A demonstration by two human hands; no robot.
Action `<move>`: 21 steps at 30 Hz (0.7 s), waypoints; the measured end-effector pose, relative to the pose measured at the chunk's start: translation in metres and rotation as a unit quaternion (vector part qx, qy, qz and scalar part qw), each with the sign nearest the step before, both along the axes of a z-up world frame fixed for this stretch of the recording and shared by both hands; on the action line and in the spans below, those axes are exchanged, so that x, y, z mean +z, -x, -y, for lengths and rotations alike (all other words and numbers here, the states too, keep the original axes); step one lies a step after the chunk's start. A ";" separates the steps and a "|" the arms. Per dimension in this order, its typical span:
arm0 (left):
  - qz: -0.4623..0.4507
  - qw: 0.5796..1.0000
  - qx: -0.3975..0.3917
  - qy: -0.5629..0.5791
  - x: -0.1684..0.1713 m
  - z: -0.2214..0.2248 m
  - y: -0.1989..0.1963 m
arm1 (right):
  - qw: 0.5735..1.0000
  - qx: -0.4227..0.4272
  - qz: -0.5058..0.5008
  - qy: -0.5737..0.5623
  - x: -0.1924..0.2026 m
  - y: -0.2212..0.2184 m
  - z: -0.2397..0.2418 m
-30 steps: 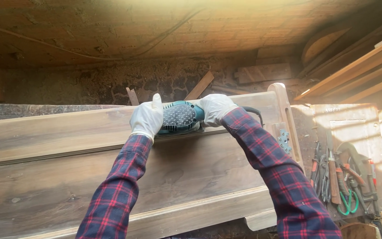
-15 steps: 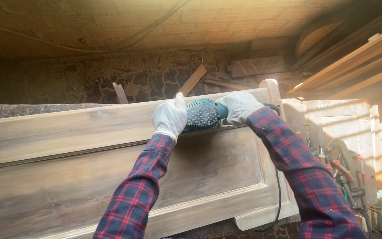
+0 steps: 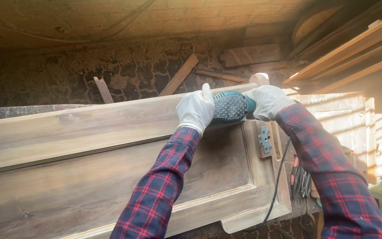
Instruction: The person sands a large wooden door panel with an electric orbital sander, moving the sander across the flat surfaces and frame edges, repositioning the panel and working over different sections of the wood.
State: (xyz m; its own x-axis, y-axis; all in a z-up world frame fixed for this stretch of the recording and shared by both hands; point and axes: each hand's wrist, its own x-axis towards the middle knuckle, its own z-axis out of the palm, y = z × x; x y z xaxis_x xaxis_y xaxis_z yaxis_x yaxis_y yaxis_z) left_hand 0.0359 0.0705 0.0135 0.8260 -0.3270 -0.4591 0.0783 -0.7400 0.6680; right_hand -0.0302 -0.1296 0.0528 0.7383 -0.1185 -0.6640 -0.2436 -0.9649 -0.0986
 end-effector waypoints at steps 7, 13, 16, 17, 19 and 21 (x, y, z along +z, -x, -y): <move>-0.004 1.000 -0.009 0.011 -0.005 0.032 0.007 | 1.000 -0.002 0.010 0.008 -0.006 0.005 0.034; 0.040 0.999 0.005 0.027 -0.013 0.055 0.003 | 1.000 -0.002 0.018 0.019 -0.012 0.005 0.057; 0.066 0.997 0.007 0.035 -0.014 0.062 -0.003 | 0.997 0.039 0.035 0.050 -0.036 0.003 0.078; 0.062 0.997 -0.007 0.040 -0.015 0.063 -0.006 | 0.994 0.069 0.036 0.082 -0.049 0.000 0.088; 0.060 0.997 0.013 0.047 -0.008 0.059 -0.011 | 0.992 0.071 0.017 0.098 -0.045 -0.011 0.083; 0.053 0.997 0.024 0.057 -0.006 0.053 -0.014 | 0.991 0.065 -0.008 0.116 -0.038 -0.016 0.075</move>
State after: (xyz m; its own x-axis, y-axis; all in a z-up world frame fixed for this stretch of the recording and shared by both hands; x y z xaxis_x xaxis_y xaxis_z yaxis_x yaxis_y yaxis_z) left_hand 0.0497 0.0171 0.0073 0.8839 -0.3309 -0.3305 0.0358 -0.6567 0.7533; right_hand -0.0142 -0.2045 0.0146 0.7464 -0.1741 -0.6423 -0.1164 -0.9844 0.1316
